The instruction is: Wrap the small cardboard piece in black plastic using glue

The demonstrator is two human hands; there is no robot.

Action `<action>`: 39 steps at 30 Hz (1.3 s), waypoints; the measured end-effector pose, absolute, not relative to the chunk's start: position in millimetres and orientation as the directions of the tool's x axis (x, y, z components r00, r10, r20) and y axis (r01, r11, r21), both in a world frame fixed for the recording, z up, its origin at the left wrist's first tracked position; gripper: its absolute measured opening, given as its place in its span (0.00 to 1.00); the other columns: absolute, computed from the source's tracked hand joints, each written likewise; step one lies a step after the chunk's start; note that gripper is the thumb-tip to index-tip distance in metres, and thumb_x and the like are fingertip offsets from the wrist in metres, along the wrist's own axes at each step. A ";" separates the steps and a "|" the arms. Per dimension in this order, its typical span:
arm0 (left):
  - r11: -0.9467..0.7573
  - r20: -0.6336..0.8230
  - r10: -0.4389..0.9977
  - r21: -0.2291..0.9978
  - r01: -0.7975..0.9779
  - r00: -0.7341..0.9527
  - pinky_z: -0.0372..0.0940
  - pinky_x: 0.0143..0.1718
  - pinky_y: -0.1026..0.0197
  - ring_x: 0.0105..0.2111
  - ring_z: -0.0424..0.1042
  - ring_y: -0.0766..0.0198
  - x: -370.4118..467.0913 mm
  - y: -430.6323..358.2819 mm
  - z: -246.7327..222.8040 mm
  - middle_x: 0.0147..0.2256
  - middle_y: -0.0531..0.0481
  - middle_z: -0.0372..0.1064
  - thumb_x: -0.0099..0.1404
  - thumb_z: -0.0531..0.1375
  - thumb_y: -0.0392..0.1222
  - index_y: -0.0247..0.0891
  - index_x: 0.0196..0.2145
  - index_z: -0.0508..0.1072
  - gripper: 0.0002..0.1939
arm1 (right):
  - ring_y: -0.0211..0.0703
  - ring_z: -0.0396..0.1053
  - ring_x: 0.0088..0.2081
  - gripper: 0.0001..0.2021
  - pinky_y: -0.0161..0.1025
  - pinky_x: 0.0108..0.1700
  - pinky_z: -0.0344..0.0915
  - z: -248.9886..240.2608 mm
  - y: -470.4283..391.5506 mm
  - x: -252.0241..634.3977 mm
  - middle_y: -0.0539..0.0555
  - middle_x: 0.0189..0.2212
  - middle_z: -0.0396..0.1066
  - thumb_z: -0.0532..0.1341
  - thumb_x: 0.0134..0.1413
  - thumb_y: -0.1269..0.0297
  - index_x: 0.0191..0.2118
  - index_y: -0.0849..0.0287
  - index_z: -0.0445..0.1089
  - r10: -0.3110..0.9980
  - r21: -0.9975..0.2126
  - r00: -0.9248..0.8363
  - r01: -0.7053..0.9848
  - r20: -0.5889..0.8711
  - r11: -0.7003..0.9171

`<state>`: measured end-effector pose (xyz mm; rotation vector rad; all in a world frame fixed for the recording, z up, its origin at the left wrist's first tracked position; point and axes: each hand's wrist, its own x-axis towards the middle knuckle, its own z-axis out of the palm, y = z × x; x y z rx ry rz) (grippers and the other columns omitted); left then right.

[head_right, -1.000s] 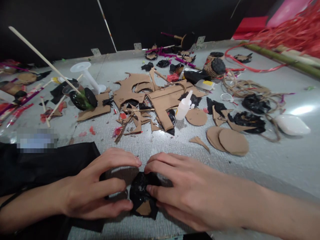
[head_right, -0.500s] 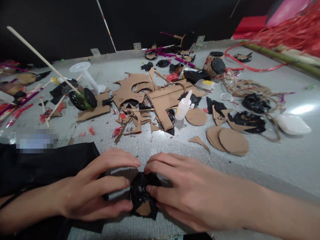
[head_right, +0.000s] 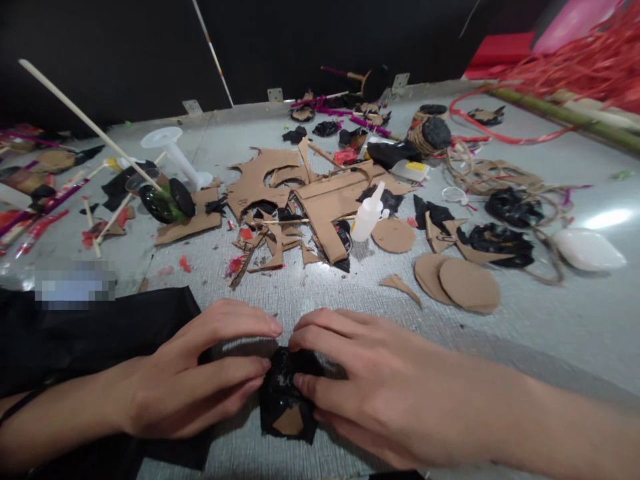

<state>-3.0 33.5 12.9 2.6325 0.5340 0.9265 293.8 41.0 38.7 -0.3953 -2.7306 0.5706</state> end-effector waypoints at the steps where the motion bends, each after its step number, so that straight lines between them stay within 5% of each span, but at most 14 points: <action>1: -0.884 0.533 0.442 0.396 0.249 0.722 0.79 0.58 0.51 0.55 0.80 0.54 -2.9 33.3 11.7 0.55 0.38 0.79 0.78 0.60 0.34 0.37 0.47 0.77 0.05 | 0.54 0.75 0.60 0.16 0.47 0.61 0.77 38.1 40.7 293.9 0.65 0.55 0.80 0.56 0.80 0.68 0.57 0.63 0.81 0.323 -0.424 -0.912 0.196 0.252 0.884; 24: -0.880 0.502 0.443 0.403 0.252 0.743 0.76 0.61 0.51 0.57 0.77 0.54 -3.9 32.5 8.9 0.58 0.39 0.77 0.78 0.61 0.33 0.37 0.46 0.77 0.04 | 0.55 0.75 0.61 0.20 0.48 0.62 0.75 32.3 39.9 293.6 0.61 0.53 0.81 0.51 0.82 0.69 0.53 0.63 0.83 0.289 -0.341 -0.908 0.181 0.302 0.923; 39: -0.885 0.500 0.430 0.400 0.240 0.752 0.78 0.60 0.51 0.57 0.78 0.54 -3.2 33.6 14.1 0.56 0.38 0.78 0.79 0.59 0.34 0.38 0.48 0.74 0.05 | 0.56 0.71 0.69 0.15 0.48 0.70 0.73 35.0 31.5 293.2 0.68 0.60 0.78 0.59 0.78 0.62 0.56 0.65 0.79 0.387 -0.456 -0.890 0.248 0.240 0.855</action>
